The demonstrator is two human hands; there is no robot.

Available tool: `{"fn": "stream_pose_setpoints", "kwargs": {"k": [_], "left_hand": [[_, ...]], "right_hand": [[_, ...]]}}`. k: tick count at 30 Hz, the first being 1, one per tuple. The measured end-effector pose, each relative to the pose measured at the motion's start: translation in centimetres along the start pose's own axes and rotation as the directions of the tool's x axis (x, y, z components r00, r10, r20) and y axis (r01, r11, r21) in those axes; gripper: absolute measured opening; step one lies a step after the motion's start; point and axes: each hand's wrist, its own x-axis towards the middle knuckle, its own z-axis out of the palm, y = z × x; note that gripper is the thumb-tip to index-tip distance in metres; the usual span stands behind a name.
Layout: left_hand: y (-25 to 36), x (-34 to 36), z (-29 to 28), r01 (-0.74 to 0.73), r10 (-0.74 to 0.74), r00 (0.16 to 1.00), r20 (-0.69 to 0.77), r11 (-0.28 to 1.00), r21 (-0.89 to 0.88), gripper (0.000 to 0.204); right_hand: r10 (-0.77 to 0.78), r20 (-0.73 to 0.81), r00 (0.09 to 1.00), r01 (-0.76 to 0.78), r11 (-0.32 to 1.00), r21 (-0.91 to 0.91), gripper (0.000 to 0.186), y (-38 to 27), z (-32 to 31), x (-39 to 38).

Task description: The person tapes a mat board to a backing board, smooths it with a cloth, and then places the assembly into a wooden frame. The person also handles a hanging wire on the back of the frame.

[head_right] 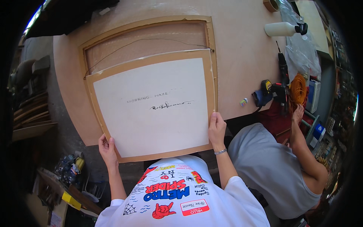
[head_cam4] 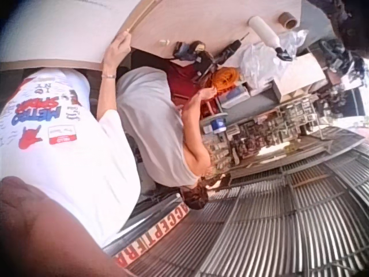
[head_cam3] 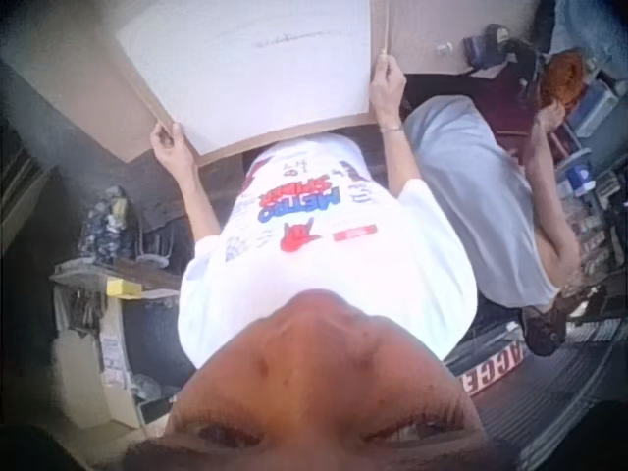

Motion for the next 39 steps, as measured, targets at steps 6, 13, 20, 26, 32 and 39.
{"fn": "stream_pose_setpoints", "kwargs": {"k": [6, 13, 20, 26, 32, 39], "left_hand": [[0.3, 0.2, 1.1, -0.132, 0.138, 0.988, -0.066, 0.987, 0.092, 0.034], [-0.6, -0.1, 2.1, -0.144, 0.150, 0.971, -0.187, 0.989, 0.044, 0.036], [1.0, -0.9, 4.1, -0.088, 0.159, 0.948, -0.276, 0.963, 0.255, 0.044], [1.8, -1.9, 6.1, -0.020, 0.217, 0.923, -0.319, 0.853, 0.521, 0.070], [1.2, -1.5, 6.4, -0.029, 0.259, 0.911, -0.320, 0.815, 0.578, 0.072], [1.2, -6.0, 6.2, 0.000, 0.233, 0.861, -0.451, 0.889, 0.459, 0.071]], "right_hand": [[0.045, 0.074, 0.996, -0.023, 0.960, -0.279, 0.041, -2.3, -1.0, 0.6], [0.046, 0.100, 0.994, 0.018, 0.833, -0.552, 0.043, -4.3, -1.2, 1.5], [0.091, 0.129, 0.987, 0.005, 0.799, -0.601, 0.045, -4.5, -1.2, 1.7], [0.112, 0.139, 0.984, -0.002, 0.786, -0.618, 0.042, -4.6, -1.0, 2.2], [0.087, 0.212, 0.974, 0.090, 0.706, -0.703, 0.040, -4.7, -1.1, 2.6], [-0.159, 0.281, 0.947, 0.310, 0.689, -0.655, 0.034, -12.1, -2.3, 6.5]]}}
